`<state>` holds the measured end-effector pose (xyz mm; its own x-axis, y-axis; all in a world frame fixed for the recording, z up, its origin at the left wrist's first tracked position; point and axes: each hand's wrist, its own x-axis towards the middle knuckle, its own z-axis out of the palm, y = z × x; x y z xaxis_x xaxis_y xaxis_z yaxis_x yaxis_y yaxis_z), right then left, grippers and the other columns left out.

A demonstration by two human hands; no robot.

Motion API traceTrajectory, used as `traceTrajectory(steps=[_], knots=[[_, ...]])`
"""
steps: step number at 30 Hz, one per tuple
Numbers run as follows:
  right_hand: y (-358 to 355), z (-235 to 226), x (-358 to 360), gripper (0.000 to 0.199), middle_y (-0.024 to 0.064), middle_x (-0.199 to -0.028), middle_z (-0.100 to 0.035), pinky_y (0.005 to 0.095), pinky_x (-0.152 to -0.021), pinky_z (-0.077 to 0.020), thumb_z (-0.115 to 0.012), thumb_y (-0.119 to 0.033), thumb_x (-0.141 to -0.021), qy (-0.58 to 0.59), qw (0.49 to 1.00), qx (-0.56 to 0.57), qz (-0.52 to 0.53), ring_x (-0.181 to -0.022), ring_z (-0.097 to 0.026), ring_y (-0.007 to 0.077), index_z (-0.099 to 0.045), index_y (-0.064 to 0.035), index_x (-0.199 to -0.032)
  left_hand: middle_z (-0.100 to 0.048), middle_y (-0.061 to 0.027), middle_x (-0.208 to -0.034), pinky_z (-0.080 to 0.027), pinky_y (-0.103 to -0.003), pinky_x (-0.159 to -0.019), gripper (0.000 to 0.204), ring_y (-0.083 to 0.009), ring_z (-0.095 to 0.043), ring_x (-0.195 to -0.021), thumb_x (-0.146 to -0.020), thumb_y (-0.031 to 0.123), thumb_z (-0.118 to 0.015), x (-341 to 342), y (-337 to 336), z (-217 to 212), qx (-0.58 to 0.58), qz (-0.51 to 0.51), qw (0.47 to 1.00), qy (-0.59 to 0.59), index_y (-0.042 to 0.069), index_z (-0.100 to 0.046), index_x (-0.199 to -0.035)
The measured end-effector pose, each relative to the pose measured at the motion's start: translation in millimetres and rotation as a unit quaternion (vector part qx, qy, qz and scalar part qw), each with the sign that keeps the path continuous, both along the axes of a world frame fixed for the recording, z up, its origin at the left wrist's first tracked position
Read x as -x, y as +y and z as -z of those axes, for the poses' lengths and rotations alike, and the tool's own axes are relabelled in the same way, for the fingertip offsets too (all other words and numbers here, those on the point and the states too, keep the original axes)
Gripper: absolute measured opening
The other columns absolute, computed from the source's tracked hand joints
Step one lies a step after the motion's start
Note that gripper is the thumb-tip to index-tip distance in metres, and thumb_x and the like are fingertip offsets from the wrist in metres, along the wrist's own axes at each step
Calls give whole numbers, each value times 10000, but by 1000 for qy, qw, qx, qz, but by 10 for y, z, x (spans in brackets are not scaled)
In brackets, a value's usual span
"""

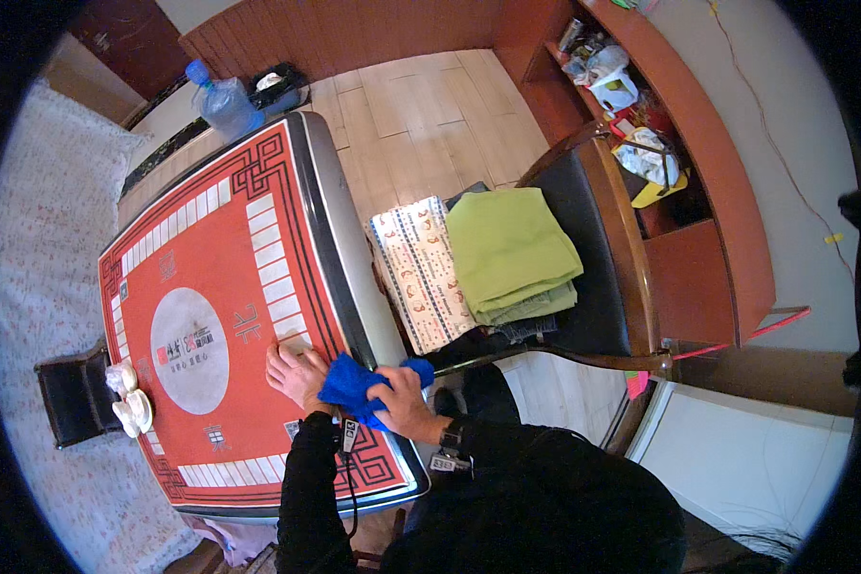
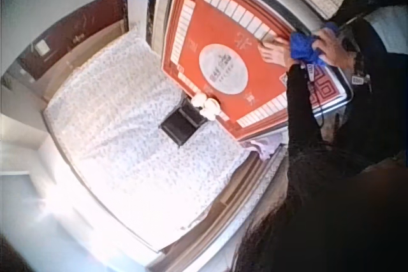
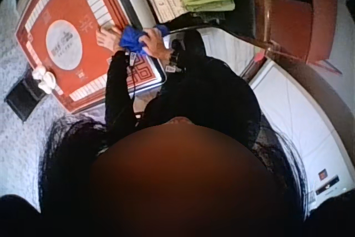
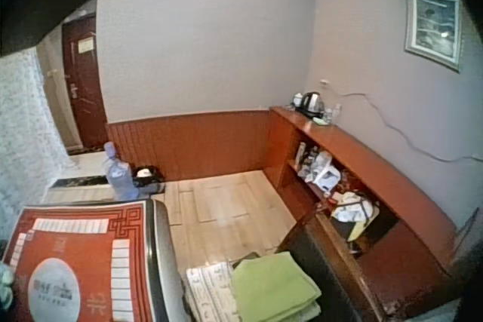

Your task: The person wipes a mahjong table with a blue cloth, then moves to a nearby wooden cabinet and wipes its surface and interior shelves. The person also briefly handles a small red packet while cleaning the cabinet.

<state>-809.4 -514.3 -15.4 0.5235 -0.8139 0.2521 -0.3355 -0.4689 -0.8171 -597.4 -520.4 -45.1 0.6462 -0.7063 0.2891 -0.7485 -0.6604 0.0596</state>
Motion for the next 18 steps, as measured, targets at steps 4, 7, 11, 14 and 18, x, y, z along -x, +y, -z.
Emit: traceTrajectory(steps=[4,7,11,14,18], knots=[[-403,24,-275,343,148,-1297,-508,502,-987,-361,-723,-134,-766,30,999,9,28,-1175,-456,396,-600,-169,-1083,-482,-171,-1462,-293,-529,-1135,562,-383,-431,-1343,-898,389,-621,-30,34,20,-27,-8,999,33,32,-513,-1319],[-573,22,-401,339,149,-1287,-509,504,-974,-363,-722,-134,-765,25,998,2,52,-1153,-454,395,-587,-166,-1074,-476,-166,-1457,-293,-512,-1136,575,-369,-428,-1337,-898,406,-612,0,77,-21,1,35,999,9,21,-509,-1313],[-270,18,-194,359,149,-1294,-499,498,-965,-365,-722,-120,-757,29,998,1,54,-1141,-454,398,-579,-169,-1083,-518,-181,-1410,-339,-506,-1095,515,-376,-473,-1294,-925,376,-590,5,52,-39,18,24,1000,0,17,-532,-1290],[161,23,89,397,153,-1304,-485,505,-962,-375,-733,-111,-739,41,998,-2,39,-1155,-456,407,-579,-177,-1099,-548,-183,-1377,-381,-510,-1051,465,-375,-513,-1256,-951,358,-573,22,22,-6,47,27,998,-36,15,-551,-1266],[615,16,322,413,162,-1315,-473,524,-975,-388,-742,-112,-731,49,998,-20,16,-1203,-447,420,-582,-178,-1106,-499,-185,-1490,-354,-532,-1124,576,-375,-448,-1393,-996,421,-545,237,147,30,25,36,997,-66,4,-506,-1392]])
